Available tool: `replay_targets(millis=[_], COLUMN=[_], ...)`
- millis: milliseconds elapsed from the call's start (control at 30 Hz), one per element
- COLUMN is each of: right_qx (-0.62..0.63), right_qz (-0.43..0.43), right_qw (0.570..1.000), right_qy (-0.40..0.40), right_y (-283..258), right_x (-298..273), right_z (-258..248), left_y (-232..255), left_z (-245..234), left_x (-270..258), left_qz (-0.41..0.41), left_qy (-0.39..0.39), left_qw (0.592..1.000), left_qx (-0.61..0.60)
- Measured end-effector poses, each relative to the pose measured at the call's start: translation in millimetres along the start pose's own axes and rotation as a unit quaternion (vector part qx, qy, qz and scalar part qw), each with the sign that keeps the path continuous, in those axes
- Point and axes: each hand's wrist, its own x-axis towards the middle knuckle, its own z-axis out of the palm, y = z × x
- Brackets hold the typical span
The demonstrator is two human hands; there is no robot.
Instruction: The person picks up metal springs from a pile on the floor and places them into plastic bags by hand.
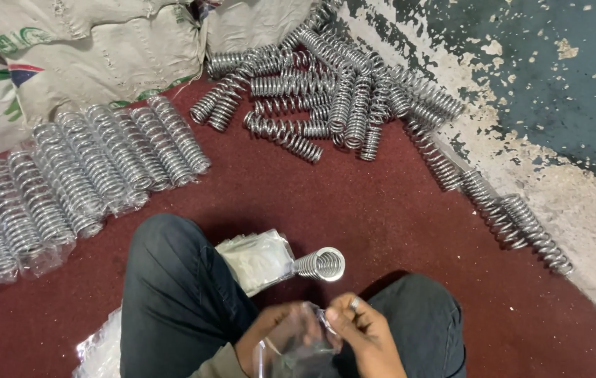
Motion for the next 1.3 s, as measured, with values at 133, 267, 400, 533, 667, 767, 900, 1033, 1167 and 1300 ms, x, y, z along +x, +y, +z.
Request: replay_targets(millis=[133, 267, 400, 533, 667, 767, 900, 1033, 1167, 1300], right_qx=[-0.137, -0.407, -0.279, -0.122, -0.283, -0.379, -0.441, -0.437, -0.441, -0.434], right_qz=[-0.006, -0.254, -0.065, 0.045, 0.02, 0.105, 0.163, -0.029, 0.038, 0.117], right_qw=[0.99, 0.875, 0.955, 0.988, 0.954, 0.91, 0.857, 0.871, 0.883, 0.89], right_qy=[0.04, 0.069, 0.077, 0.089, 0.098, 0.128, 0.209, 0.223, 0.159, 0.074], right_y=[-31.8, -70.3, -34.6, 14.6, 70.4, 100.9, 173.6, 113.4, 97.0, 82.8], right_x=[8.8, 36.0, 90.8, 112.6, 125.4, 133.0, 151.1, 107.4, 98.7, 95.3], right_z=[14.0, 16.0, -21.7, -29.3, -36.5, -38.0, -65.2, -32.0, -20.7, -6.2], left_y=[-11.7, 7.0, -6.6, -10.2, -53.4, -106.5, -102.9, -145.6, -141.8, -96.8], left_z=[-37.5, -19.6, -42.0, -68.5, -88.7, -133.2, -123.9, -126.6, -122.7, -105.8], left_x=[25.0, 41.9, 80.4, 102.2, 90.4, 104.4, 104.2, 83.4, 87.3, 96.6], left_qz=[0.055, 0.131, 0.022, -0.137, -0.04, -0.041, -0.185, 0.189, 0.064, -0.046], left_qy=[0.168, 0.195, 0.209, 0.225, 0.237, 0.216, 0.271, 0.212, 0.162, 0.15], left_qw=[0.981, 0.946, 0.973, 0.95, 0.869, 0.822, 0.761, 0.751, 0.832, 0.83], left_qx=[0.075, 0.224, 0.1, 0.169, 0.433, 0.525, 0.559, 0.596, 0.527, 0.535])
